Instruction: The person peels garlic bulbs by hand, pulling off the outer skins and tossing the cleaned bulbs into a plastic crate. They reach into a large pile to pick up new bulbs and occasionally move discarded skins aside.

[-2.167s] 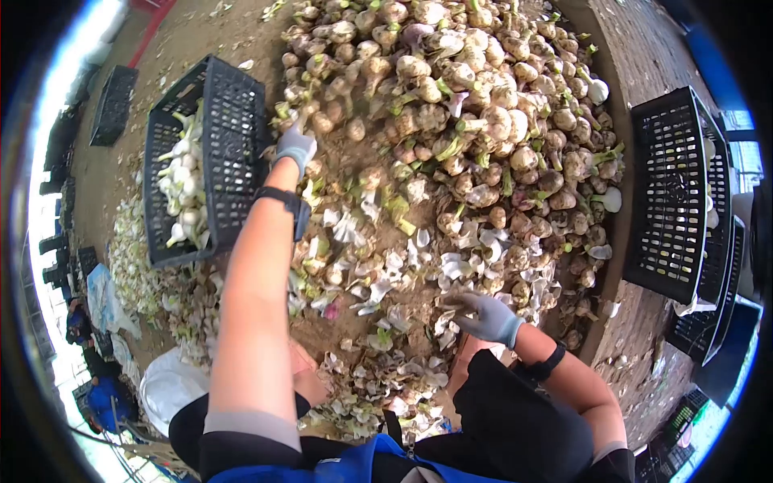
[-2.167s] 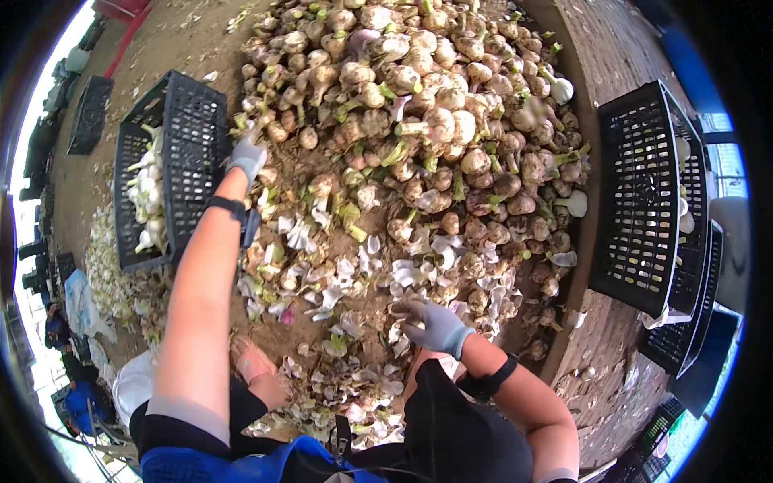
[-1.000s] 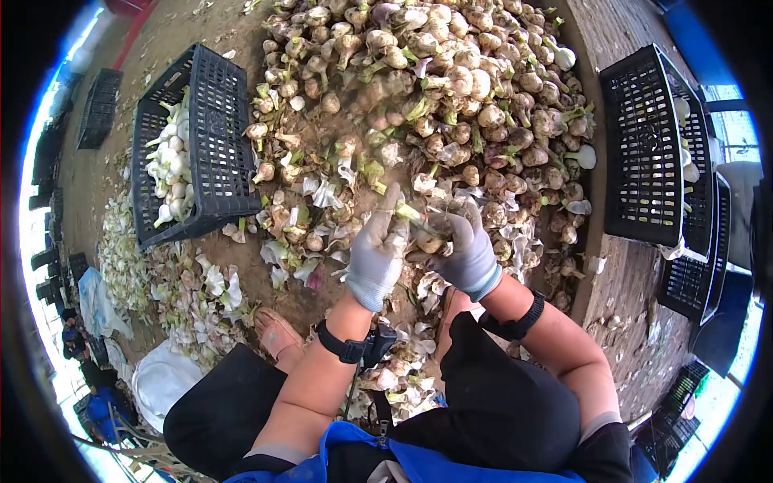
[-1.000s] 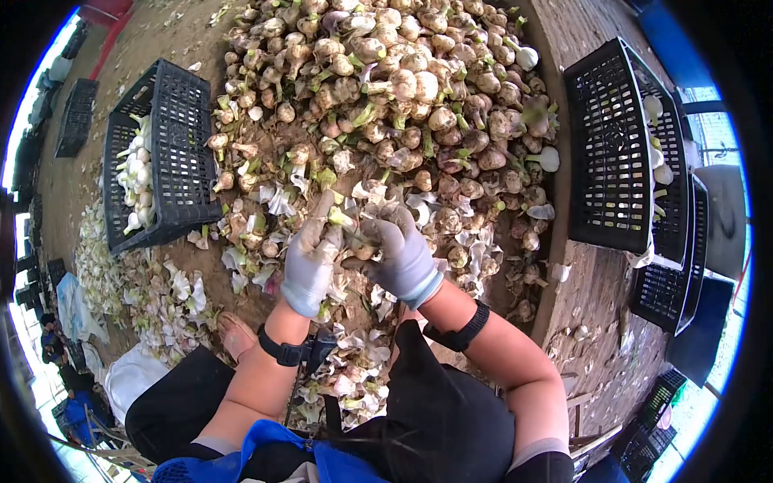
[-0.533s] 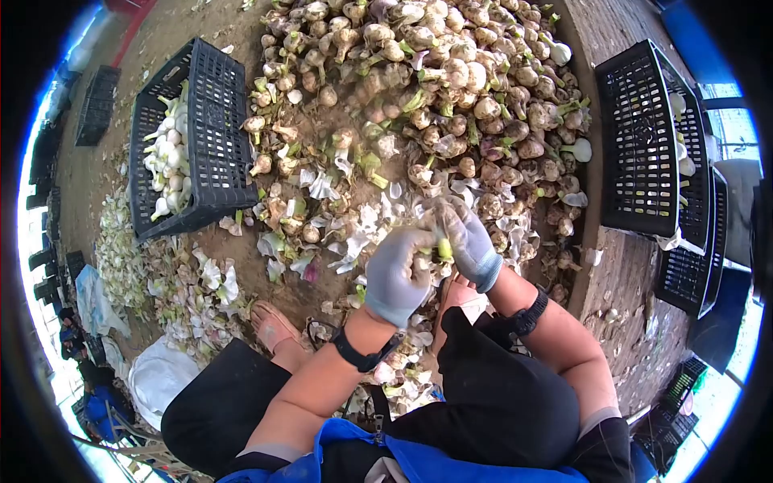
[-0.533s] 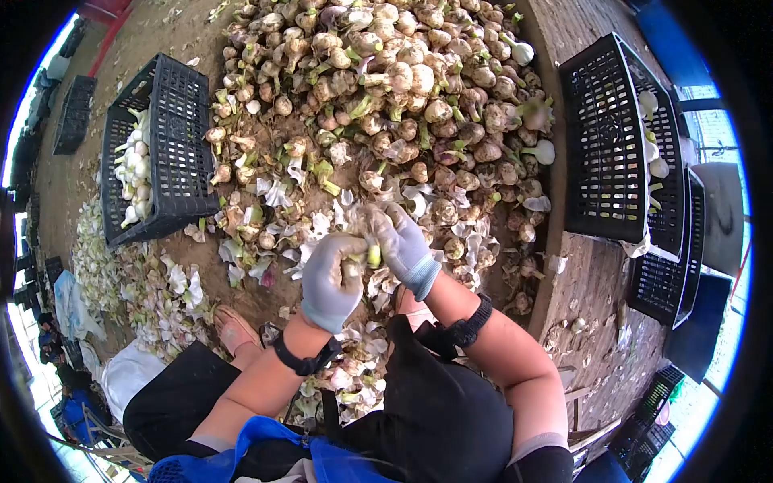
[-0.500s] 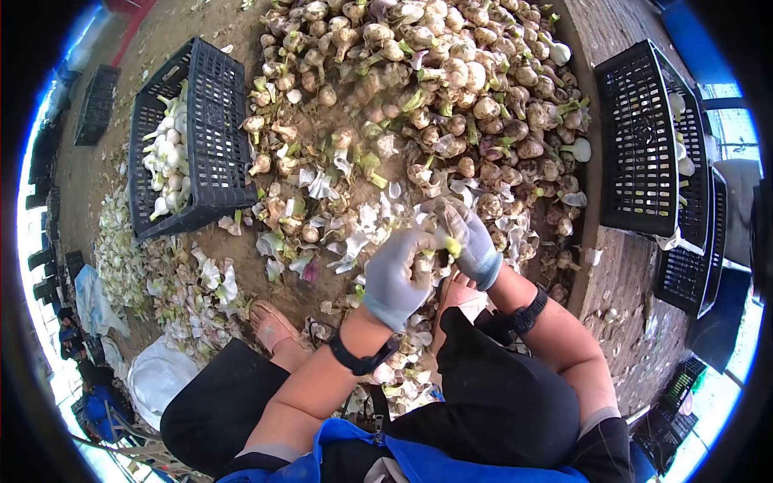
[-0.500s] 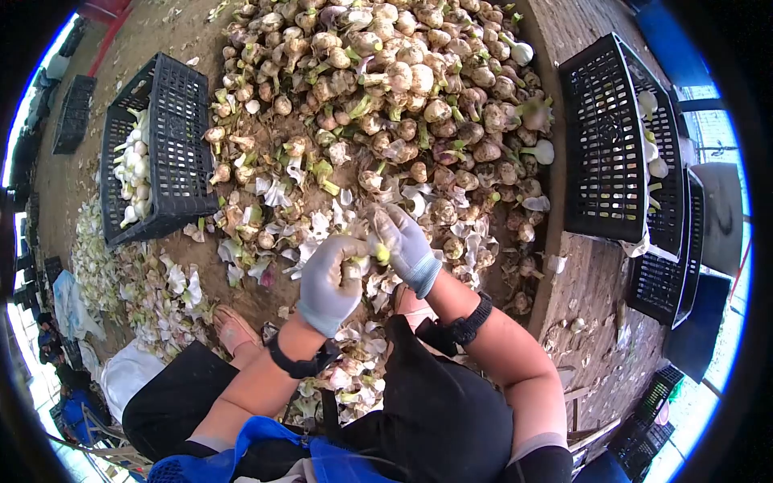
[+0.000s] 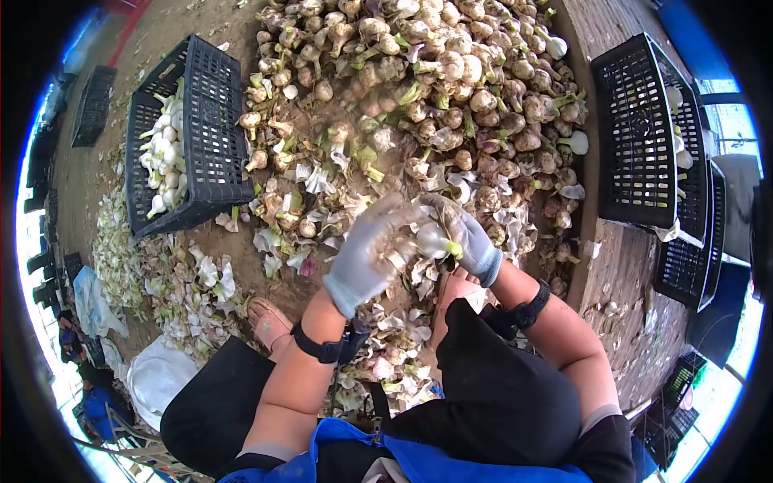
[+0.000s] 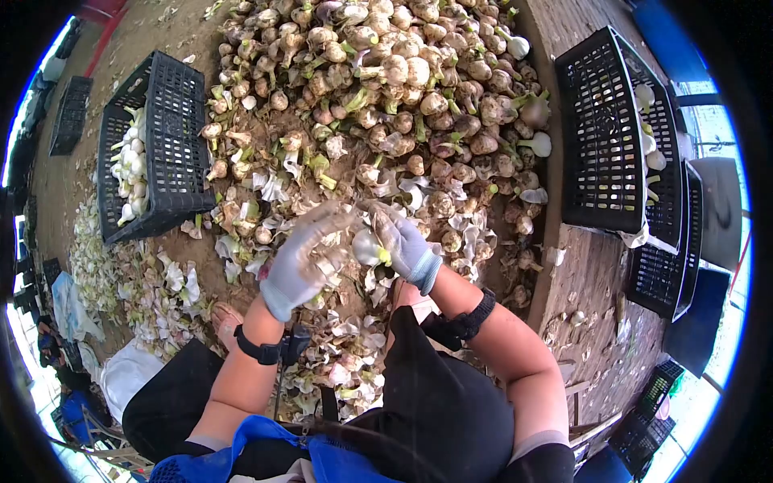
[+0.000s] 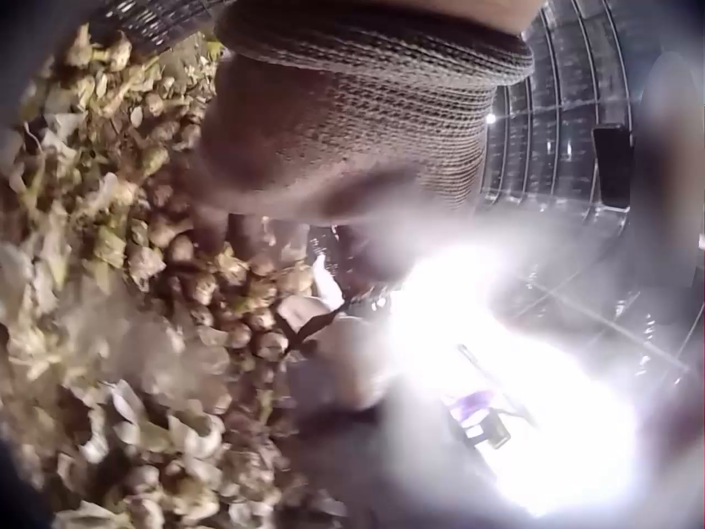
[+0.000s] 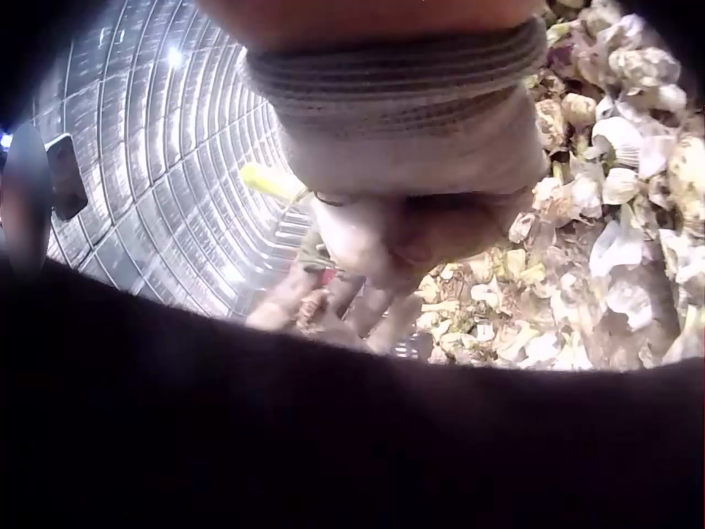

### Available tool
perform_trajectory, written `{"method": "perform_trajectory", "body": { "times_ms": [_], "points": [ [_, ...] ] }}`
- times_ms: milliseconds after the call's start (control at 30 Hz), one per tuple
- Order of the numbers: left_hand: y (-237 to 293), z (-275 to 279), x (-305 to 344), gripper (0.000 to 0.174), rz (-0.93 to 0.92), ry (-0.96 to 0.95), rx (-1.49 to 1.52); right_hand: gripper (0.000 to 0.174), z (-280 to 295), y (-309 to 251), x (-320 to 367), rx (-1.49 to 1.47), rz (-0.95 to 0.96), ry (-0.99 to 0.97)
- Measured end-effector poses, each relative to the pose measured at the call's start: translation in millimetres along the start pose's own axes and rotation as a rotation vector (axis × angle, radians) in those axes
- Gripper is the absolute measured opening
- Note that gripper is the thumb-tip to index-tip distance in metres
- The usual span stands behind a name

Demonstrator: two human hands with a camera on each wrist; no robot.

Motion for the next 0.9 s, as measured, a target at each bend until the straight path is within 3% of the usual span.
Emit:
{"method": "perform_trajectory", "body": {
  "times_ms": [67, 200, 300, 367, 400, 433, 467, 500, 567, 600, 633, 700, 733, 767, 833, 867, 900],
  "points": [
    [-0.9, -7.8, 2.8, 0.042, 0.253, -0.007, 0.320, 0.055, -11.0, -19.2, 1.8, 0.393, 0.324, -0.054],
    [-14.6, -20.2, 8.7, 0.042, 0.320, -0.076, 0.311, 0.046, -15.4, -25.2, 4.4, 0.470, 0.408, -0.017],
    [5.8, -14.7, 4.5, 0.032, 0.251, -0.120, 0.189, 0.051, -8.7, -17.5, 1.1, 0.631, 0.340, 0.011],
    [23.9, -14.8, 0.7, 0.021, -0.024, -0.165, -0.231, 0.049, -11.6, -21.1, 3.4, 0.675, 0.342, 0.009],
    [25.0, -16.9, 1.3, 0.021, -0.023, -0.164, -0.232, 0.049, -12.5, -25.3, 4.9, 0.638, 0.351, 0.026],
    [19.0, -16.8, 1.5, 0.021, 0.088, -0.128, -0.161, 0.049, -12.4, -28.3, 6.2, 0.602, 0.360, 0.042],
    [11.2, -15.9, 2.0, 0.021, 0.197, -0.091, -0.090, 0.049, -5.6, -10.5, 4.9, 0.497, 0.150, 0.043],
    [4.9, -19.4, 4.6, 0.021, 0.196, -0.090, -0.089, 0.049, -0.9, 0.6, 1.8, 0.498, 0.151, 0.042],
    [-42.0, -28.7, 22.1, 0.029, 0.618, 0.069, 0.432, 0.041, 9.7, 25.7, -5.9, 0.063, 0.046, 0.059],
    [-49.9, -30.7, 23.8, 0.029, 0.590, 0.082, 0.512, 0.043, -5.9, -2.6, 3.3, 0.274, 0.296, -0.002],
    [-58.2, -36.5, 28.4, 0.029, 0.591, 0.082, 0.511, 0.043, -15.7, -13.4, 7.9, 0.273, 0.294, -0.003],
    [-59.3, -44.1, 26.9, 0.017, 0.632, 0.061, 0.507, 0.049, -43.2, -9.4, 16.0, 0.052, -0.046, -0.139],
    [-46.2, -41.2, 23.8, 0.022, 0.464, -0.126, 0.098, 0.054, -46.0, -17.3, 19.3, 0.187, -0.013, -0.150],
    [-48.5, -41.0, 22.7, 0.022, 0.463, -0.125, 0.098, 0.054, -45.4, -22.8, 19.3, 0.188, -0.011, -0.150],
    [-76.7, -42.6, 37.8, 0.038, 0.631, -0.287, -0.274, 0.055, -37.6, -34.4, 14.5, 0.504, 0.140, -0.087],
    [-49.5, -24.8, 27.8, 0.043, 0.316, -0.074, -0.395, 0.053, -27.0, -25.7, 8.4, 0.531, 0.118, -0.006],
    [-46.8, -27.4, 30.9, 0.043, 0.316, -0.076, -0.392, 0.051, -18.7, -23.5, 7.4, 0.487, 0.133, 0.046]
  ]
}}
Point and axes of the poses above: each hand's wrist, its own x-axis away from the middle knuckle, its own z-axis out of the back of the hand, y = z × x, the point moved 9 cm from there along -x, towards the middle knuckle, and after that the axes turned 15 degrees about y, right-handed, at the moved point
